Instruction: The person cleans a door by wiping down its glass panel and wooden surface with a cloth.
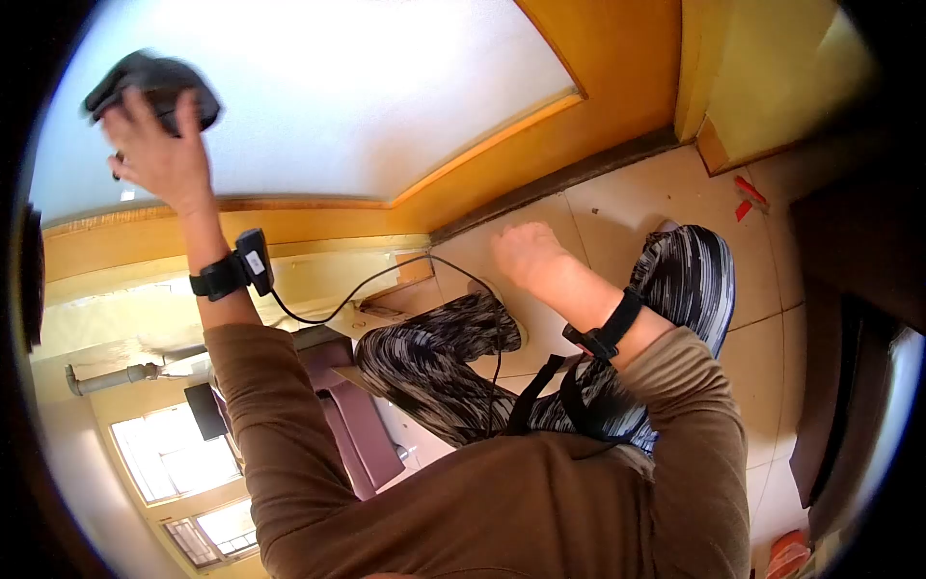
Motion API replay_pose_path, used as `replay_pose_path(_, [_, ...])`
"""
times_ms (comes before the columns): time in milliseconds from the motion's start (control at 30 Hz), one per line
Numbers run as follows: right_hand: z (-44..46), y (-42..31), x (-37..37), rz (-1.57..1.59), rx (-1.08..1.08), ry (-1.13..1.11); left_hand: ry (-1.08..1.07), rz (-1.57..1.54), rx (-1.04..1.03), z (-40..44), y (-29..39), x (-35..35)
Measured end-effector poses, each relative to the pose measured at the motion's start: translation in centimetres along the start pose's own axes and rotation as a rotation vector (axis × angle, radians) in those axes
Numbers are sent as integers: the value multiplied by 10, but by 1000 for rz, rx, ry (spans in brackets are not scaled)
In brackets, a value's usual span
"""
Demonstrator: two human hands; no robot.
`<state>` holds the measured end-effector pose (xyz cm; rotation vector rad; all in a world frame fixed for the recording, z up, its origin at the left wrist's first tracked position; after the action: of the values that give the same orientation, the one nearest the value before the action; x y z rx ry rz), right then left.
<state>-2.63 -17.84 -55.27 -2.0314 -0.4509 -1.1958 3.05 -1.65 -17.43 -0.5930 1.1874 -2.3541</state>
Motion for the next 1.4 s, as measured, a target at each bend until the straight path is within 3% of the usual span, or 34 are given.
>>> replay_pose_path(100, [2, 0, -1, 60, -19, -14, 157, -201, 197, 8, -10, 5])
replay_pose_path(167, [1, -1, -2, 30, -30, -23, 208, -294, 195, 7, 18, -13])
replay_pose_path(200, [1, -1, -3, 0, -35, -27, 106, -287, 171, 10, 40, -21])
replay_pose_path(267, [-2, -1, -2, 4, -21, 1, 146, -224, 14, 7, 94, -41])
replay_pose_path(333, [-4, -3, -4, 11, 4, 25, -10, -201, -4, -3, 152, -63])
replay_pose_path(367, [-3, -3, -3, 31, 9, 68, 86, -235, -52, -3, 189, -55])
replay_pose_path(400, [-3, -2, -2, 53, 13, 112, -131, -390, -221, -16, 226, -66])
replay_pose_path(500, [-1, 1, -4, 75, -23, 144, -67, -504, -449, -49, 298, -61])
replay_pose_path(600, [-3, 2, -3, 82, -10, 172, -194, -675, -662, -104, 349, -74])
replay_pose_path(667, [-5, 2, 2, 111, 17, 194, -267, -695, -654, -128, 355, -74])
replay_pose_path(767, [-3, -1, 1, 92, 43, 148, -378, -618, -684, -151, 341, -71])
replay_pose_path(867, [-1, -3, -8, -1, 39, 78, -427, -762, -603, -168, 290, -61])
replay_pose_path(933, [0, -3, -6, -30, 20, 73, -486, -583, -591, -187, 246, -59])
replay_pose_path(967, [-1, -3, -4, -39, 20, 16, -485, -689, -447, -188, 218, -55])
replay_pose_path(1067, [5, -2, -13, -10, 29, -68, -546, -263, -317, -161, 127, -34])
replay_pose_path(1233, [2, 3, -10, 30, -11, -48, -58, -170, -36, -101, -4, -1])
replay_pose_path(1400, [-3, 1, 0, 43, -10, -11, 0, -310, 342, -100, -29, -12])
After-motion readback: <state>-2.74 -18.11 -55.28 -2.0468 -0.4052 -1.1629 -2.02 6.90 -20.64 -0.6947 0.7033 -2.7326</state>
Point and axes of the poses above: each hand's wrist, its own z-axis towards the middle knuckle, its own x-axis out of the back of the hand, y = z × x, the point moved 7 cm from there along z, towards the middle knuckle, and after that the axes turned 13 degrees about -x, right-handed, at the moved point
